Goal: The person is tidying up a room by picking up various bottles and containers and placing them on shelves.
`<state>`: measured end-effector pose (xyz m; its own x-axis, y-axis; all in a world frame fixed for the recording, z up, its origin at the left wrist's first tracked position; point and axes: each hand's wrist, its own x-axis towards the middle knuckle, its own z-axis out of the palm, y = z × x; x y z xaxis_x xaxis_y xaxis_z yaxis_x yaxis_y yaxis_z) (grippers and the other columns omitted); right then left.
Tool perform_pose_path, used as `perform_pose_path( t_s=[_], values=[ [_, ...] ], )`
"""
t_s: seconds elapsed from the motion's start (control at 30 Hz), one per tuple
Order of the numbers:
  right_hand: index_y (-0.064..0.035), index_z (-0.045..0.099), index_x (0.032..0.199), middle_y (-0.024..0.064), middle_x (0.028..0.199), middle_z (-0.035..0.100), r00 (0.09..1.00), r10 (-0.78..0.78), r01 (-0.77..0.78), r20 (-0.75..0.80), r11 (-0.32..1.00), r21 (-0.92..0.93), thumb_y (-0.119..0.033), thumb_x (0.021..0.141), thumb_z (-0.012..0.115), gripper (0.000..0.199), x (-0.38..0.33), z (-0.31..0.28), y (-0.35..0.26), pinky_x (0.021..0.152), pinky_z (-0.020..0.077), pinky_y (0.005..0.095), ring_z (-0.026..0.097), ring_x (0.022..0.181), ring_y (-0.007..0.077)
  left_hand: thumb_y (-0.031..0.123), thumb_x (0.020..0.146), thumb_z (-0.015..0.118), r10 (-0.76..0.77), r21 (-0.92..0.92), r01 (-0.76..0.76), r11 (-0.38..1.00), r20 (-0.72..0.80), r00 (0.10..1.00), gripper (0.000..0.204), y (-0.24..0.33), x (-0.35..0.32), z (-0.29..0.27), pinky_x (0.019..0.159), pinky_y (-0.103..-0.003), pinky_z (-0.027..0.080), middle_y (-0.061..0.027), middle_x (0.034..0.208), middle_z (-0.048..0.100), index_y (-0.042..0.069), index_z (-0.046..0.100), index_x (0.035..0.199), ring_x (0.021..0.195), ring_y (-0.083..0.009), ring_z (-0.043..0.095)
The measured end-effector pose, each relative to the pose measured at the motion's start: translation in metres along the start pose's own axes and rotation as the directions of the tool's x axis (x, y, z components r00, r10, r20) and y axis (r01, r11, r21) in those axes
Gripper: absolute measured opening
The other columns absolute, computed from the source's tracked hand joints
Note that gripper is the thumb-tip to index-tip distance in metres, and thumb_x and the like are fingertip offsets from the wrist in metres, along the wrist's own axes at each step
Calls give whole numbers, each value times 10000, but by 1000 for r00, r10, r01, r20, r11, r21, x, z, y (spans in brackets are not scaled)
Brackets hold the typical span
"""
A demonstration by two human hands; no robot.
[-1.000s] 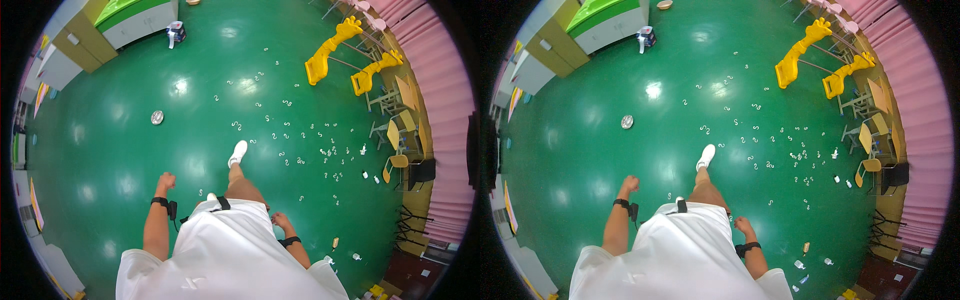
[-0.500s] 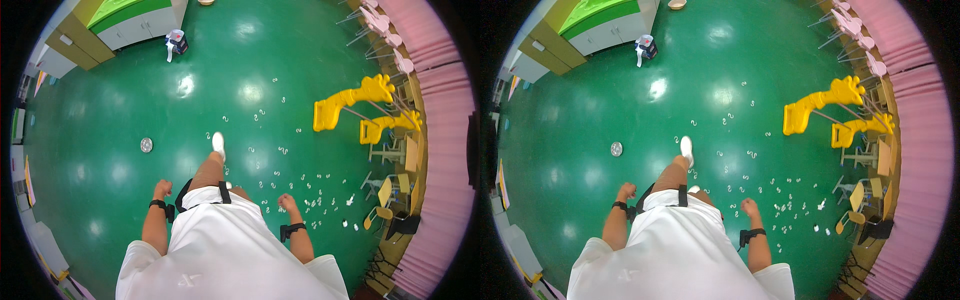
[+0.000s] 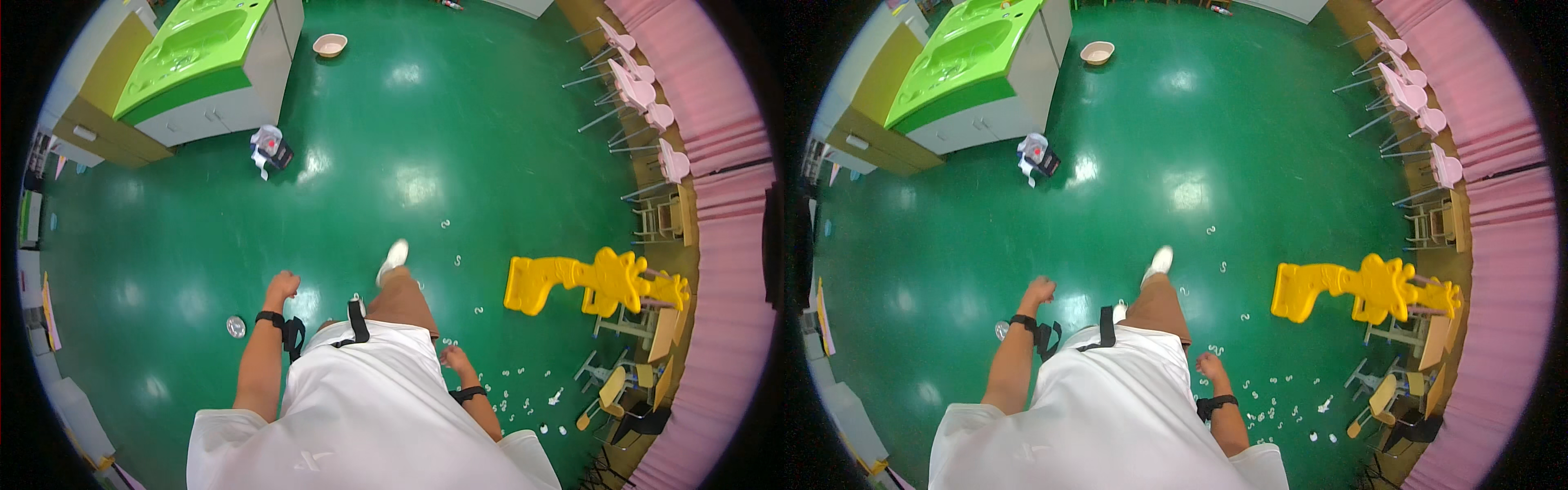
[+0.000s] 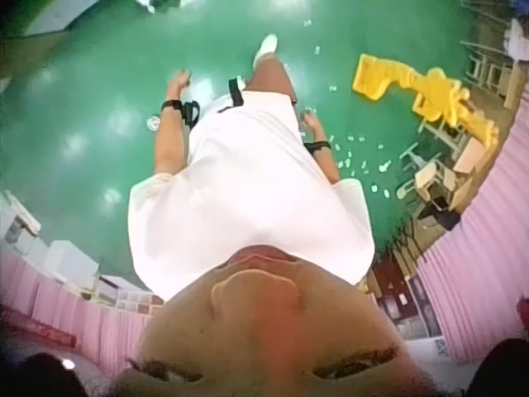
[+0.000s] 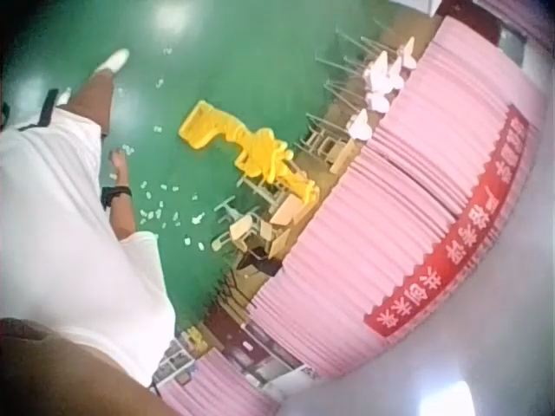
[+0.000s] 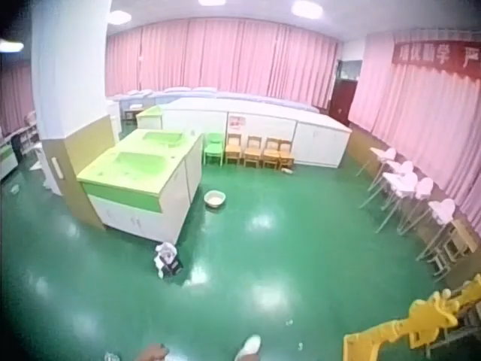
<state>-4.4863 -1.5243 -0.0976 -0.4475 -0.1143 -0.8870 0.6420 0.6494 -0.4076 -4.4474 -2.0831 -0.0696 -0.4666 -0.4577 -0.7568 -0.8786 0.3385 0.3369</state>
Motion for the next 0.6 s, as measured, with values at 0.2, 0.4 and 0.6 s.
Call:
perform_pose_path(
  t_s=[0.2, 0.4, 0.6],
  values=[
    [-30, 599, 880, 102, 775, 617, 672, -528, 692, 520, 198, -694, -147, 794, 502, 174, 159, -118, -129, 529, 474, 327, 589, 616, 197, 212, 698, 425, -32, 58, 37, 998, -84, 996, 315, 168, 135, -77, 751, -362, 493, -161, 667, 649, -17, 641, 707, 716, -264, 655],
    [0, 580, 864, 103, 732, 605, 999, -34, 39, 22, 943, -330, -77, 759, 488, 160, 264, -228, -405, 545, 481, 319, 594, 616, 191, 215, 704, 434, -163, -90, 161, 983, -15, 987, 308, 256, 206, -143, 713, -351, 500, -159, 661, 649, -14, 638, 676, 668, -254, 654],
    [4, 556, 826, 104, 719, 612, 937, -345, 297, -53, 868, -399, -130, 787, 469, 164, 370, -309, -676, 538, 472, 310, 588, 605, 182, 216, 710, 432, -242, -219, 247, 944, 50, 969, 314, 326, 321, -193, 626, -345, 507, -166, 624, 632, -25, 629, 666, 590, -244, 643]
  ],
)
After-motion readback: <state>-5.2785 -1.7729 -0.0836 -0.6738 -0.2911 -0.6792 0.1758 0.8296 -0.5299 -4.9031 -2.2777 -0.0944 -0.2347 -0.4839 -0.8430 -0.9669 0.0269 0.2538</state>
